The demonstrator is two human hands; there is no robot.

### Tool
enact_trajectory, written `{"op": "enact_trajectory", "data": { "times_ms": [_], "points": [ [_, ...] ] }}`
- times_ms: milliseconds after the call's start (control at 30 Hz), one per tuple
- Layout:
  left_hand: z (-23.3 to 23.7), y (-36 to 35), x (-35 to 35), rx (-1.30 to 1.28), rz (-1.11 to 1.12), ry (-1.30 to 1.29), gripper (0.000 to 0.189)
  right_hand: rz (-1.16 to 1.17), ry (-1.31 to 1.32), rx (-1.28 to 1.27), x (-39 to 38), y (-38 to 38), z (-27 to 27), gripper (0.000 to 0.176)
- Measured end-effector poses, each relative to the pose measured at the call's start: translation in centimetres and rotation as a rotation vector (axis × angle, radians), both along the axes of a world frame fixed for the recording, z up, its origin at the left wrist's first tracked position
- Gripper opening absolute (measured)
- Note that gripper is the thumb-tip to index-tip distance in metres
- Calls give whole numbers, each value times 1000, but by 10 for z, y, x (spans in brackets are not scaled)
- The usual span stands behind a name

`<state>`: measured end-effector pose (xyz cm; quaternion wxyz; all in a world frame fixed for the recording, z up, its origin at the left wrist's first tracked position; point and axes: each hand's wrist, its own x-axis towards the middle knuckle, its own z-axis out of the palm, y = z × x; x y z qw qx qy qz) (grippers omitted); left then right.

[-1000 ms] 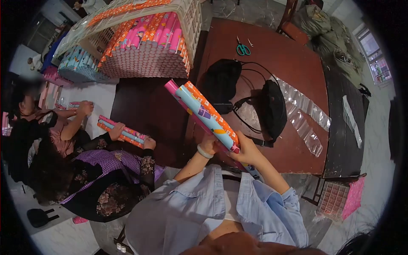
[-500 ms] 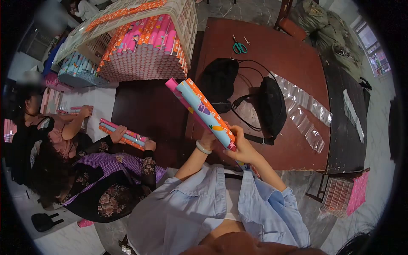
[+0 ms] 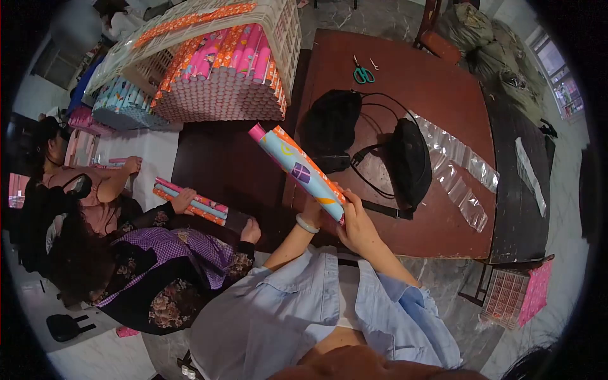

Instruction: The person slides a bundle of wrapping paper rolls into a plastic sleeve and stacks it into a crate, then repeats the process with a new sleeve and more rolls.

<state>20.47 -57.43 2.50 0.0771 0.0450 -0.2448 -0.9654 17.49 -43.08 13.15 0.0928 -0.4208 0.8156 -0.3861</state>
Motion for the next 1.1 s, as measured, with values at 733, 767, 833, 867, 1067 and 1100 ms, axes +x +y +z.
{"op": "enact_trajectory", "data": {
  "times_ms": [733, 767, 833, 867, 1067, 1100],
  "points": [
    [7, 2, 13, 164, -72, 63, 48, 81, -388, 100, -64, 28, 3, 29],
    [8, 2, 13, 175, -70, 72, 47, 101, -346, 115, -62, 28, 5, 30],
    [8, 2, 14, 161, -71, 64, 47, 115, -305, 128, -58, 28, 12, 32],
    [8, 1, 14, 149, -68, 58, 47, 88, -401, 119, -56, 29, 17, 34],
    [6, 2, 14, 127, -96, 55, 48, -3, -591, -86, -30, 27, 3, 42],
    [5, 2, 13, 128, -100, 56, 48, -22, -603, -125, -27, 26, 2, 44]
  ]
}}
